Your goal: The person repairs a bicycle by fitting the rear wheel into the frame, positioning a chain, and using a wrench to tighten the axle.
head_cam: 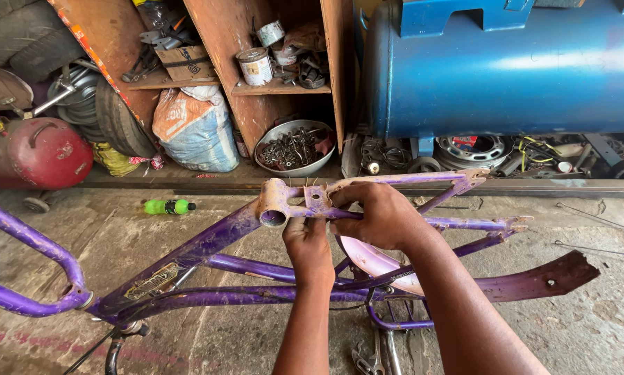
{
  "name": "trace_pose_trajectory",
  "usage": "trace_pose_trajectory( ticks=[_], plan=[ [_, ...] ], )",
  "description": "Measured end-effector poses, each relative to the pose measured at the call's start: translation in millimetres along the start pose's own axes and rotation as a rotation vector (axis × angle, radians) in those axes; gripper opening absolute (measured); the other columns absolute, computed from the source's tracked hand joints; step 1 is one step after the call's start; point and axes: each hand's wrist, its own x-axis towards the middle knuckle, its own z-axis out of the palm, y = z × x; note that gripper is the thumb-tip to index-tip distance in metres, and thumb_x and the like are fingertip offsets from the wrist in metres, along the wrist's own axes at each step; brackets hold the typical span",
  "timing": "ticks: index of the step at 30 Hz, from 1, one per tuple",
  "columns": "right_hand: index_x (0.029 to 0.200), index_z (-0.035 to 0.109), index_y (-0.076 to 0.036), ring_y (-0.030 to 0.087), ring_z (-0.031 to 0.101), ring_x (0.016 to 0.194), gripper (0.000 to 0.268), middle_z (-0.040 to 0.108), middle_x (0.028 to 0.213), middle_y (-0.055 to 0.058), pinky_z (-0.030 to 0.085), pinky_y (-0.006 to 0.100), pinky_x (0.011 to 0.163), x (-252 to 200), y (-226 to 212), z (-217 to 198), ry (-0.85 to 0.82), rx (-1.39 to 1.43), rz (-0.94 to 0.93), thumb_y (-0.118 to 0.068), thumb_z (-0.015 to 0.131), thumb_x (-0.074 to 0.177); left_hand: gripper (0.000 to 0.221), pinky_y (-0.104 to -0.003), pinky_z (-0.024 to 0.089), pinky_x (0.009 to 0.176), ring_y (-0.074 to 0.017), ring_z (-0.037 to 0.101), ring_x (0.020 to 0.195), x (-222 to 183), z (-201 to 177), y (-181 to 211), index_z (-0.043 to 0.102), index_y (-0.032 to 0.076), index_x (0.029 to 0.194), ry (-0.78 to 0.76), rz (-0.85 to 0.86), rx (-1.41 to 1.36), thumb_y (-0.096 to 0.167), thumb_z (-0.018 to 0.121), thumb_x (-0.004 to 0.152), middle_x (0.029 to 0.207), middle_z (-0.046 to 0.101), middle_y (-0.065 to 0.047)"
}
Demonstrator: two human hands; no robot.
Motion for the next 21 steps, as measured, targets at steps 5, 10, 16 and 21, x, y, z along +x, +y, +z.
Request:
trace_pose_trajectory(
  ticks=[5, 10, 16, 21],
  plan=[
    [0.108, 0.074, -0.013, 0.02, 0.071, 0.085, 0.023, 0.077, 0.097, 0.008, 0.06, 0.036, 0.076, -2.0, -7.1, -9.9, 0.121, 0.377, 0.393, -0.016, 0.074, 0.085, 0.012, -0.028, 0.053, 0.077, -0.0126, 0.067, 0.088, -12.0, 3.1, 1.3, 0.069, -0.003, 0.107, 0.08, 0.048, -0.029, 0.003, 0.064, 0.099, 0.099, 0.073, -0.008],
    [0.109, 0.069, -0.006, 0.012, 0.06, 0.09, 0.033, 0.069, 0.108, 0.008, 0.05, 0.03, 0.078, 2.5, -30.1, -20.5, 0.347, 0.47, 0.047, 0.01, 0.051, 0.087, 0.02, -0.028, 0.058, 0.084, -0.0122, 0.07, 0.092, -33.6, 3.7, 20.8, 0.071, 0.0, 0.109, 0.103, 0.031, 0.089, 0.015, 0.062, 0.099, 0.1, 0.075, -0.004],
    [0.107, 0.066, -0.001, 0.013, 0.057, 0.081, 0.03, 0.069, 0.099, 0.008, 0.047, 0.026, 0.072, 6.3, -75.9, -4.4, 0.253, 1.037, 0.15, 0.014, 0.047, 0.089, 0.029, -0.025, 0.054, 0.075, -0.0092, 0.065, 0.084, -50.7, -7.2, 49.9, 0.067, 0.004, 0.116, -0.159, 0.085, 0.022, 0.027, 0.054, 0.105, 0.093, 0.069, -0.001],
    [0.119, 0.062, -0.001, 0.017, 0.067, 0.094, 0.037, 0.07, 0.107, 0.011, 0.057, 0.029, 0.087, -8.2, -86.8, 75.4, 0.191, 0.789, 0.262, 0.012, 0.048, 0.087, 0.024, -0.023, 0.04, 0.057, -0.0056, 0.05, 0.065, -58.7, -53.4, 41.4, 0.064, 0.005, 0.102, -0.306, -0.105, -0.034, 0.025, 0.054, 0.111, 0.078, 0.057, 0.001]
  ],
)
